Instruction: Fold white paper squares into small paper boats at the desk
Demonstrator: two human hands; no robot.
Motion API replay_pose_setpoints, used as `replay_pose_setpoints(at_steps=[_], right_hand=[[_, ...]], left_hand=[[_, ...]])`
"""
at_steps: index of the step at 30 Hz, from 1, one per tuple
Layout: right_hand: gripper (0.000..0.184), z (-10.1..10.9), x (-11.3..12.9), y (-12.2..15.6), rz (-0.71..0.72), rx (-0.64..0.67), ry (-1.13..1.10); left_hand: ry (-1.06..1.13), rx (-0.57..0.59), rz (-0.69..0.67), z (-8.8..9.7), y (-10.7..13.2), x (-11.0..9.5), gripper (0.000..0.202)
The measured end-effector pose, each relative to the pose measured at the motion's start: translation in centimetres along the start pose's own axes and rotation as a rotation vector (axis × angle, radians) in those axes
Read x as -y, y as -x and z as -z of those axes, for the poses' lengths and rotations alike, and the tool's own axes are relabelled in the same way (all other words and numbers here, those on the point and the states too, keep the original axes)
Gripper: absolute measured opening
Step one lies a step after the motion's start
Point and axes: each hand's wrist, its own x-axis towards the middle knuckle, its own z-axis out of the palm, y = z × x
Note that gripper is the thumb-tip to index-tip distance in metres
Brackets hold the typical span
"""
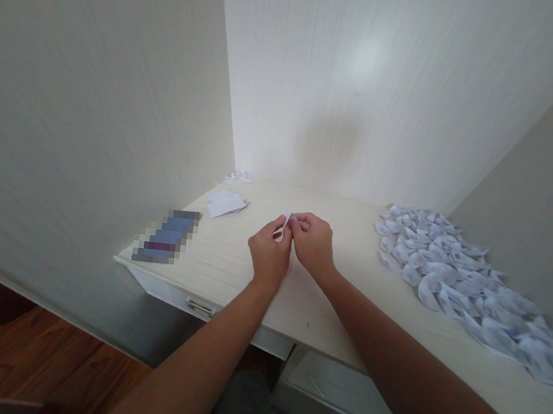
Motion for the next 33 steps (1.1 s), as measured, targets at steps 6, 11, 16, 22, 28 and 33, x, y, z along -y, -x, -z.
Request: replay_pose_setpoints(at_steps=[6, 11, 16, 22, 28, 33], right_hand=[[0.006, 0.2, -2.0, -1.6, -0.118, 0.096, -0.250], [0.023, 0.4, -1.9, -2.0, -0.119, 0.204, -0.381], [0.020, 0.9, -1.0, -1.7, -0.181, 0.384, -0.450], [0.023, 1.0, -0.3, -1.1, -0.328, 0.577, -0.587], [0.041, 0.6, -0.9, -0.9, -0.253, 0.609, -0.519], [0.041, 0.3, -1.4, -0.8, -0.239, 0.598, -0.481]], left_hand=[[0.058, 0.102, 0.008, 0.3, -0.2, 0.3, 0.023], [0.389, 0.047, 0.235, 0.3, -1.0, 0.8, 0.036], [0.606, 0.119, 0.489, 1.9, -1.9, 0.4, 0.062], [0.688, 0.270, 0.582, 4.0, -2.9, 0.4, 0.047], [0.623, 0.294, 0.565, 4.9, -3.3, 0.8, 0.047], [0.580, 0.383, 0.531, 6.1, -3.4, 1.0, 0.045]])
